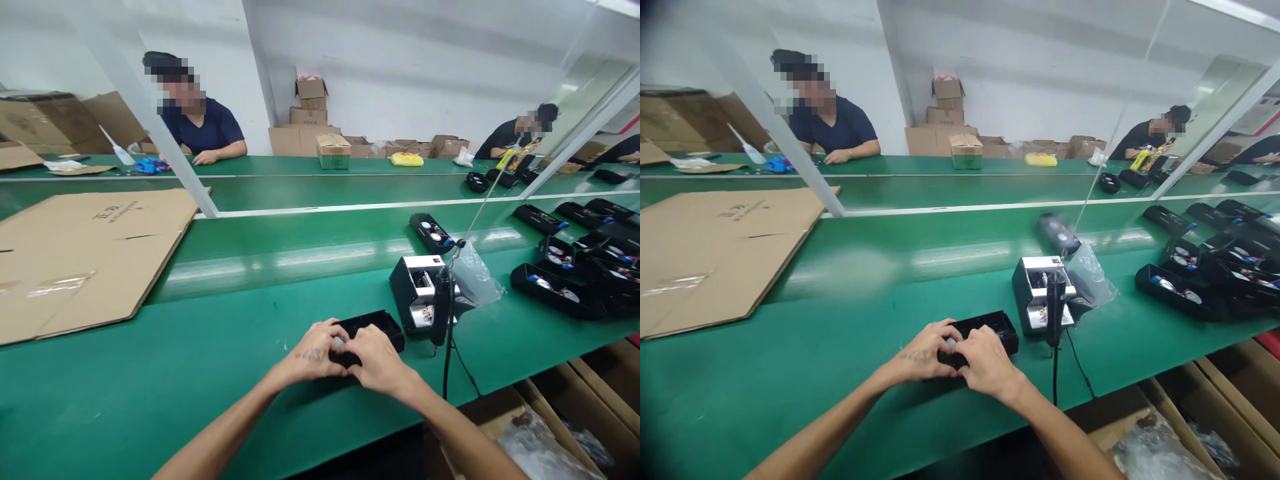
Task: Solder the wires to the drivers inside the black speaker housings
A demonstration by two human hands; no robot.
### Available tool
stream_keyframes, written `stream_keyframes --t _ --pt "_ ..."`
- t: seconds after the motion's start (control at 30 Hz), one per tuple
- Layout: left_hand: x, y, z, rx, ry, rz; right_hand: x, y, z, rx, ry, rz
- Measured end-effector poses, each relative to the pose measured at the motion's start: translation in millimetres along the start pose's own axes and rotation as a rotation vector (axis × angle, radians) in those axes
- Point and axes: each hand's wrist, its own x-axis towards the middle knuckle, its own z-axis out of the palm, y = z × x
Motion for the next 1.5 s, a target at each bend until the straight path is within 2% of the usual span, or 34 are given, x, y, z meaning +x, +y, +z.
stream_keyframes --t 0.03,0.07,0.1,0.13,0.2,0.23,0.27,0.33,0.43,0.57,0.7,0.87,0.93,1.13,1.27,1.37,1.43,1.5 --pt "-7.3 3.5 9.1 0.043 0.023 0.024 -12.9 2.2 3.7 0.021 0.058 -0.026" --pt "-14.4 6.4 18.5 0.083 0.044 0.047 -25.2 6.5 6.4 0.047 0.177 -0.038" --pt "-21.1 8.6 28.0 0.115 0.062 0.067 -36.3 12.9 8.0 0.064 0.362 -0.029" --pt "-27.1 9.7 37.2 0.138 0.073 0.083 -46.0 21.6 8.2 0.067 0.613 0.009" --pt "-36.2 8.6 54.1 0.2 0.106 0.126 -59.6 44.4 4.5 0.049 1.106 0.186" --pt "-39.1 6.4 61.1 0.247 0.139 0.16 -63.6 57.5 0.8 0.052 1.26 0.304" --pt "-40.8 3.5 67.0 0.305 0.183 0.201 -65.9 70.9 -3.9 0.07 1.318 0.415" --pt "-41.3 -3.2 74.4 0.419 0.282 0.287 -67.5 95.6 -14.5 0.171 1.272 0.556" --pt "-38.0 -10.3 76.1 0.495 0.377 0.343 -68.3 119.7 -26.7 0.3 1.187 0.587" --pt "-34.4 -12.4 72.3 0.504 0.407 0.363 -75.1 125.2 -27.4 0.442 1.269 0.553" --pt "-33.2 -16.0 73.9 0.477 0.45 0.369 -85.3 124.0 -34.3 0.627 1.255 0.433" --pt "-30.2 -20.4 75.5 0.481 0.445 0.346 -85.6 125.1 -71.0 0.667 1.519 0.355" --pt "-29.1 -20.1 74.5 0.489 0.428 0.329 -77.5 122.7 -83.1 0.651 1.562 0.323" --pt "-28.8 -17.1 71.2 0.493 0.375 0.288 -49.8 111.4 -91.4 0.664 1.377 0.311" --pt "-29.7 -14.9 70.2 0.485 0.353 0.278 -55.7 100.3 -85.3 0.744 1.166 0.334" --pt "-28.6 -11.0 71.8 0.477 0.351 0.268 -67.9 77.5 -73.5 0.839 1.017 0.308" --pt "-26.0 -7.9 74.2 0.468 0.347 0.267 -73.9 54.5 -62.1 0.94 0.951 0.219" --pt "-22.5 -5.7 77.2 0.458 0.345 0.266 -75.0 28.9 -48.7 1.079 0.888 0.04"
